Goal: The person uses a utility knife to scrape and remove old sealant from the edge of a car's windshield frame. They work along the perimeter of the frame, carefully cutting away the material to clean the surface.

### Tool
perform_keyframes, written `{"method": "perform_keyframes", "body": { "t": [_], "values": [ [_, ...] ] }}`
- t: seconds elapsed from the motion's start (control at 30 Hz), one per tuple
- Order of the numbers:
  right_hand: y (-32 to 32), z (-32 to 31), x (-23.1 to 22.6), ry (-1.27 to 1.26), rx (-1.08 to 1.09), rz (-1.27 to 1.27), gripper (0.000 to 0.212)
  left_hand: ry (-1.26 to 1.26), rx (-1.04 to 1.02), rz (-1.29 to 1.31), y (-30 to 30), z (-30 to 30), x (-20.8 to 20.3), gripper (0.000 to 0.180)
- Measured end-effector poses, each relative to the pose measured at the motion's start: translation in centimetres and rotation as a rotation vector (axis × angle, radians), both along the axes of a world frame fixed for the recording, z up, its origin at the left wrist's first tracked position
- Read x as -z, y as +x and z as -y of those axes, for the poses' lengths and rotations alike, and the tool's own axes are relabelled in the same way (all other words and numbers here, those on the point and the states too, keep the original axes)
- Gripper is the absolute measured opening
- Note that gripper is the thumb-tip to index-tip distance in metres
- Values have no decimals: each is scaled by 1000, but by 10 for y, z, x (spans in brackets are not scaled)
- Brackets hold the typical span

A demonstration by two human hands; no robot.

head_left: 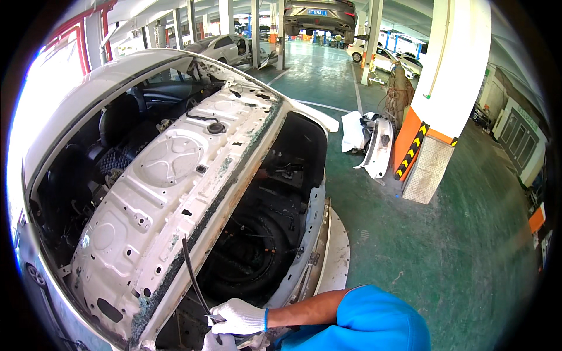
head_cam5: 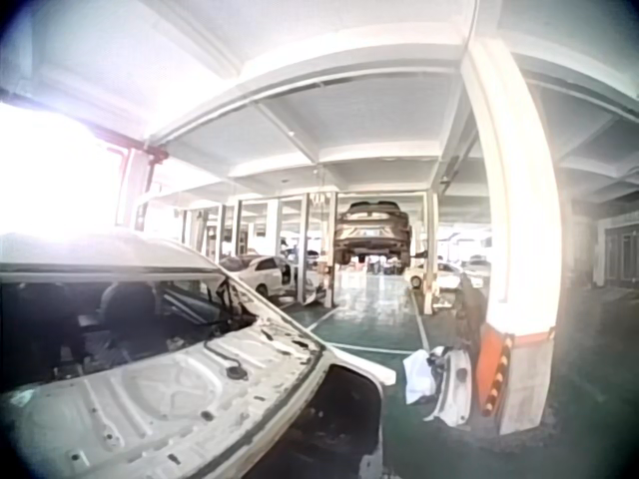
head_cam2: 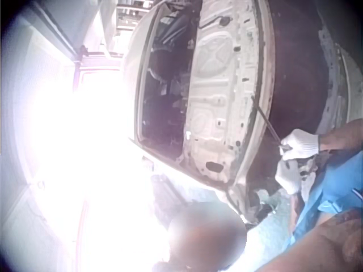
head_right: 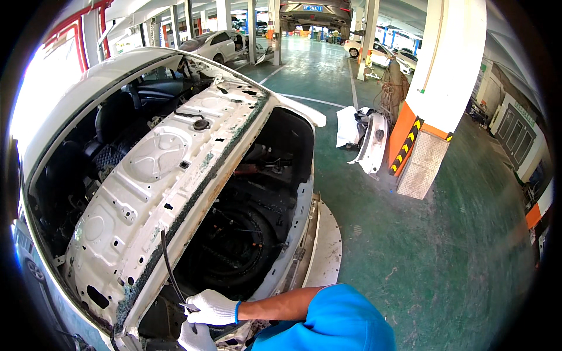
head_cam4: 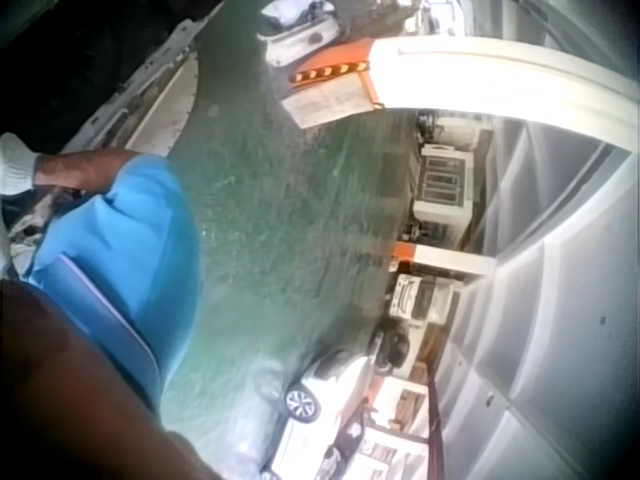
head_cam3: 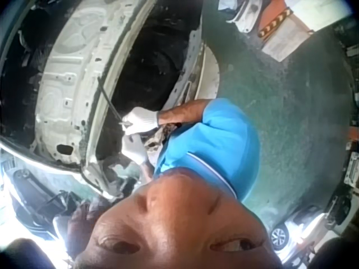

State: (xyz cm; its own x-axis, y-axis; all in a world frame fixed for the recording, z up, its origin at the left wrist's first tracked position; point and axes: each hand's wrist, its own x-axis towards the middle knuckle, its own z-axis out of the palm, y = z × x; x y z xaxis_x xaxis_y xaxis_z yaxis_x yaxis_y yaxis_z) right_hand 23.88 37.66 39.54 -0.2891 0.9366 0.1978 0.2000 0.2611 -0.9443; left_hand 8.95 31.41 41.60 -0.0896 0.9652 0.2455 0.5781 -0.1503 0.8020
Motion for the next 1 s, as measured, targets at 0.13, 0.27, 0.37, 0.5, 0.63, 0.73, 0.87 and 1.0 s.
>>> {"method": "perform_keyframes", "body": {
  "t": [0.13,0.27,0.37,0.5,0.63,0.73,0.87,1.0],
  "values": [
    [-2,1,-15,-59,-32,59,22,24,-66,37,-5,1,6,11],
    [-8,-6,-15,84,4,12,21,-23,-185,148,-15,-11,24,14],
    [4,-9,-23,68,122,-55,18,-23,-158,200,-26,-13,36,14],
    [10,-6,-48,-431,167,-374,19,-223,-31,242,-60,13,18,18],
    [18,-15,-40,-495,77,-433,19,-487,79,38,-110,63,55,23],
    [16,-13,-39,-501,66,-432,19,-807,24,-395,-125,96,87,25],
    [10,-8,-38,-454,65,-346,19,-651,-68,-345,-121,98,92,25],
    [0,-2,-38,-404,30,-222,19,-224,-90,67,-76,51,29,36]
  ]
}}
